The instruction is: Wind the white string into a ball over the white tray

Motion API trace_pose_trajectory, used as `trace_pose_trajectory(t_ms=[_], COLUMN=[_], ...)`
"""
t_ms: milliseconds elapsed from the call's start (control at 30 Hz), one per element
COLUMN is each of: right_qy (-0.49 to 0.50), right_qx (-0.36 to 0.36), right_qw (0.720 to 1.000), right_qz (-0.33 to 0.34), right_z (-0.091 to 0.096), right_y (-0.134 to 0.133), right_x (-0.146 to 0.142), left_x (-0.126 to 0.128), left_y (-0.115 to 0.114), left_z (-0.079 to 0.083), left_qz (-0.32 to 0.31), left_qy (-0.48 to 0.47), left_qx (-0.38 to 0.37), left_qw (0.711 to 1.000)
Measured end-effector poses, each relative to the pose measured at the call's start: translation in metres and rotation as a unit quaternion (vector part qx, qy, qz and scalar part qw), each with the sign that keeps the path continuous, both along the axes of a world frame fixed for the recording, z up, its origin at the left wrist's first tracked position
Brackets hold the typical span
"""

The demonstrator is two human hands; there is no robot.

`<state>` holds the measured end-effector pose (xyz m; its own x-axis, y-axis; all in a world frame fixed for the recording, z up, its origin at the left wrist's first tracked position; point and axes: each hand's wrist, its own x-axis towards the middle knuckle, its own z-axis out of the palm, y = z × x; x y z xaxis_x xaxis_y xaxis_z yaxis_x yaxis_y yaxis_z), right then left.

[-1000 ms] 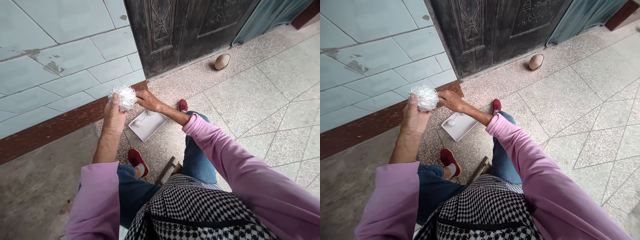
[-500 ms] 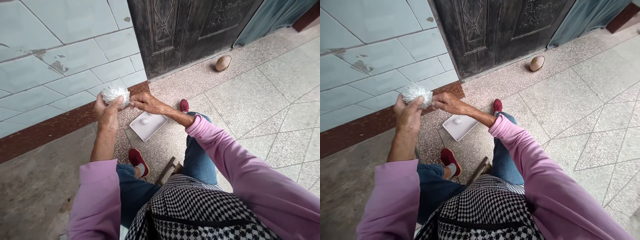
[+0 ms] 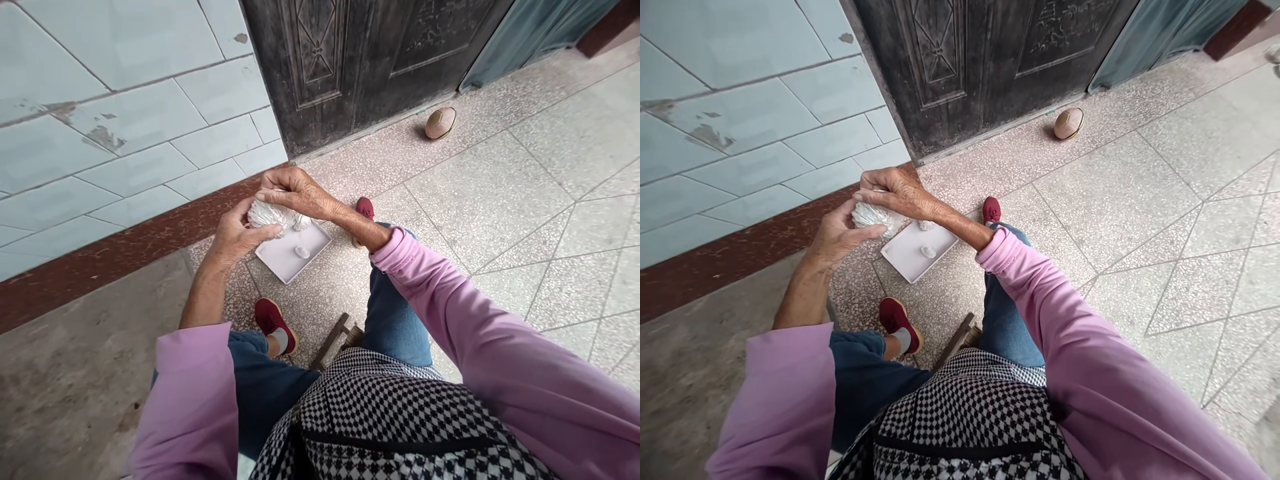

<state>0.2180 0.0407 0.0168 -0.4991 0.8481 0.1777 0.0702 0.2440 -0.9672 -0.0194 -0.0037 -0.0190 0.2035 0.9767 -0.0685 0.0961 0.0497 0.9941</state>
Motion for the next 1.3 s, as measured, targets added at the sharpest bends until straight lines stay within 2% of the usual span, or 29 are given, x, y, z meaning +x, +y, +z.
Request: trace_pose_trajectory(t_ms=[167, 433, 500, 633, 700, 800, 933, 1033, 1133, 1300], right_qy=[0.028, 0.098, 0.107, 0.095, 0.070, 0.011, -0.024, -0.012, 0.020, 0.084], right_qx=[-0.051, -0.138, -0.145, -0.173, -0.160, -0.098, -0.042, -0.061, -0.089, -0.136], right_qw=[0.998, 0.986, 0.984, 0.979, 0.984, 0.995, 0.996, 0.993, 0.991, 0.984], right_qz=[-0.033, 0.009, -0.010, -0.040, -0.040, -0.016, 0.069, 0.100, 0.099, 0.076], right_z=[0.001, -0.023, -0.026, -0.033, -0.035, -0.038, -0.034, -0.027, -0.017, -0.001], right_y=[0.004, 0.014, 0.014, 0.015, 0.013, 0.007, -0.004, -0.009, -0.010, -0.007], right_x=[0.003, -0.008, -0.011, -0.017, -0.019, -0.019, -0.020, -0.022, -0.021, -0.011], left_x=[0.006, 0.010, 0.011, 0.013, 0.012, 0.005, -0.014, -0.030, -0.037, -0.021], left_y=[-0.008, -0.016, -0.015, -0.008, -0.003, 0.005, 0.015, 0.022, 0.026, 0.017], left_z=[0.014, 0.025, 0.026, 0.028, 0.028, 0.023, 0.006, -0.009, -0.018, -0.010], left_qz=[-0.034, -0.057, -0.045, 0.022, 0.051, 0.086, 0.154, 0.146, 0.122, 0.100], left_qy=[-0.050, -0.086, -0.101, -0.149, -0.163, -0.165, -0.145, -0.103, -0.055, -0.034], left_qx=[-0.006, -0.040, -0.034, 0.001, 0.024, 0.053, 0.090, 0.109, 0.115, 0.076], left_qw=[0.998, 0.994, 0.993, 0.989, 0.985, 0.981, 0.973, 0.978, 0.984, 0.992])
